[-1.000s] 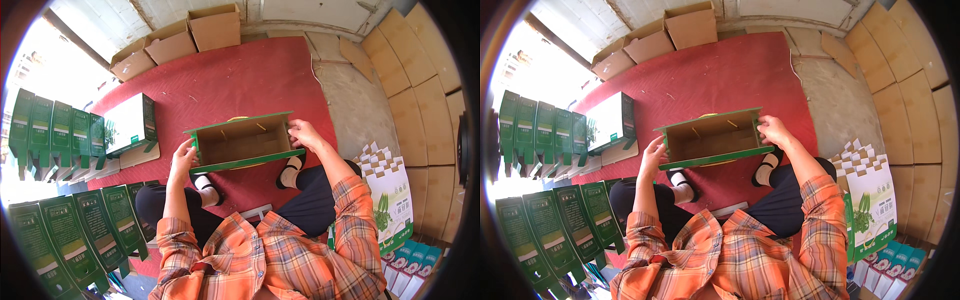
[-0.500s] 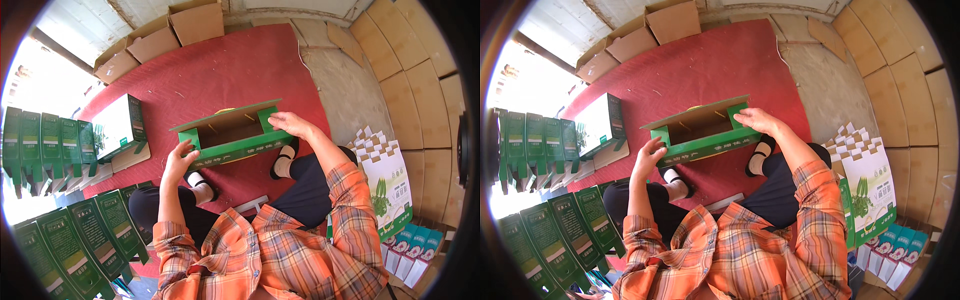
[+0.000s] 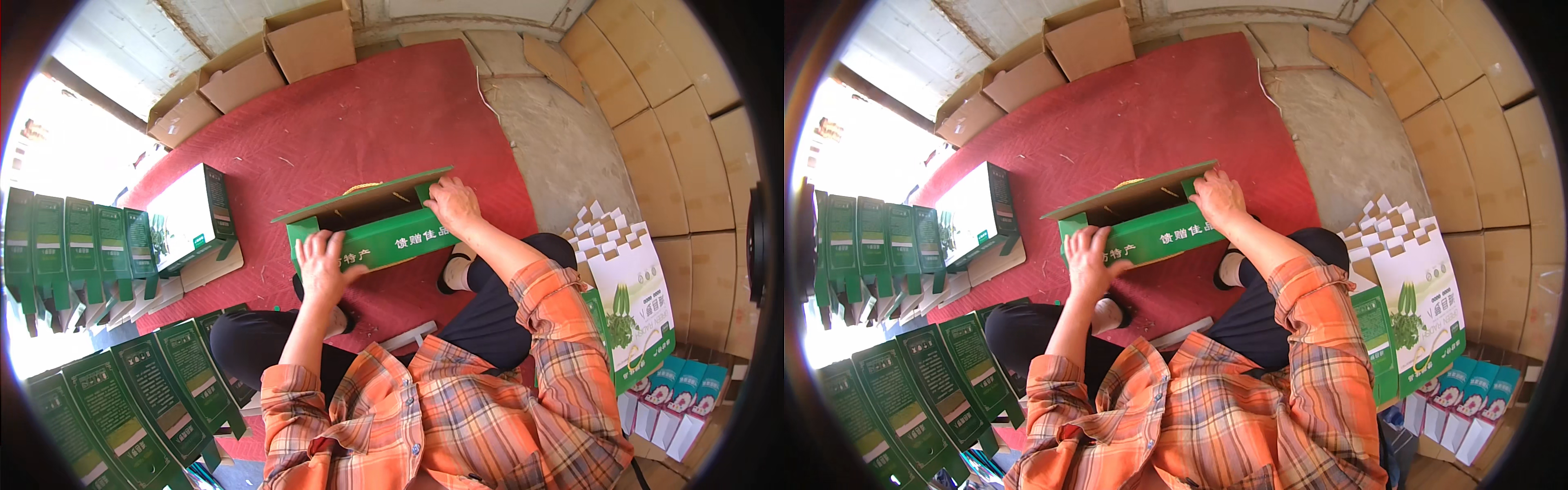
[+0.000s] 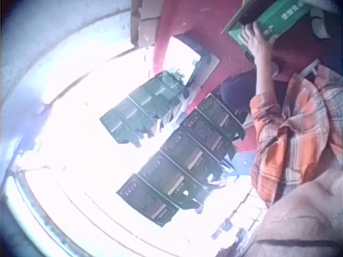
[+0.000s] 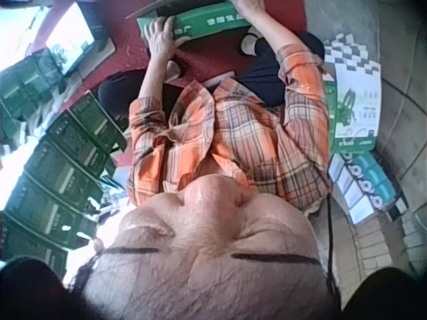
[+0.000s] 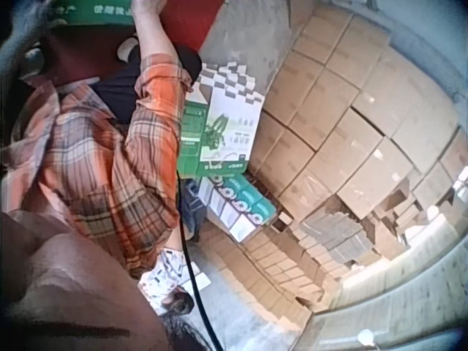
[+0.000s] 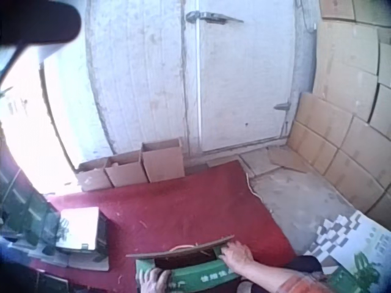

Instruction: Manually folding and assembling green and white cardboard packaging boxes.

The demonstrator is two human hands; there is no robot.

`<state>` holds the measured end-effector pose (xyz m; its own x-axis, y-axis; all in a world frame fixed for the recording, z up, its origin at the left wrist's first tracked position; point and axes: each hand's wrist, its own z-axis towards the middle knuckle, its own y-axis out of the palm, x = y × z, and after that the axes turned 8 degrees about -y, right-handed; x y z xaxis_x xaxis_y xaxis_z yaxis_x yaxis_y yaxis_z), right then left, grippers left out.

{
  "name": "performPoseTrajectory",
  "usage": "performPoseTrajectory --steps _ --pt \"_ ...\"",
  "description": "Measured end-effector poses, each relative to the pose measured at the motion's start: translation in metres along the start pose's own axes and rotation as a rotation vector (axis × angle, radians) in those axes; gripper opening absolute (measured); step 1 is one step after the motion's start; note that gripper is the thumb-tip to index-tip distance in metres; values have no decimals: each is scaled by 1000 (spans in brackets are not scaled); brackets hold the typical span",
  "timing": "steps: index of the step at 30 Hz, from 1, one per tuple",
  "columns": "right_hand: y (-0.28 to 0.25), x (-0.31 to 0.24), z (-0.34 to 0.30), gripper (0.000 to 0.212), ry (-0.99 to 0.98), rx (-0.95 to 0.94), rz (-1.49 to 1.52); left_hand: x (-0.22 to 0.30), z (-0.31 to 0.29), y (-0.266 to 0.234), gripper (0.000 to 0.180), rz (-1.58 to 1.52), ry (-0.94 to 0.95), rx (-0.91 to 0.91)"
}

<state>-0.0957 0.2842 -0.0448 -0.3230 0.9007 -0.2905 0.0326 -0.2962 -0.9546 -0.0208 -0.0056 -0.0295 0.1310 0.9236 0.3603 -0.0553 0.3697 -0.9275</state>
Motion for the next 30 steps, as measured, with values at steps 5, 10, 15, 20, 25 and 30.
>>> performPoseTrajectory --steps 5,10,15,20,25,30 --pt "-5 -9 -1 19 -28 -15 -37 4 -6 7 95 101 13 -79" --pt "-18 -26 -13 40 -147 -73 74 1 -3 8 87 117 23 -70" --pt "-23 -38 -22 73 -263 -174 -79 0 -5 5 86 146 32 -87" --pt "-18 -46 -28 87 -366 -256 -211 -6 -4 4 88 125 38 -134" --pt "-11 -41 -29 85 -354 -225 -172 -3 -1 5 94 140 104 -116" --pt "-5 -42 -28 76 -375 -215 -105 -9 0 3 95 129 97 -146"
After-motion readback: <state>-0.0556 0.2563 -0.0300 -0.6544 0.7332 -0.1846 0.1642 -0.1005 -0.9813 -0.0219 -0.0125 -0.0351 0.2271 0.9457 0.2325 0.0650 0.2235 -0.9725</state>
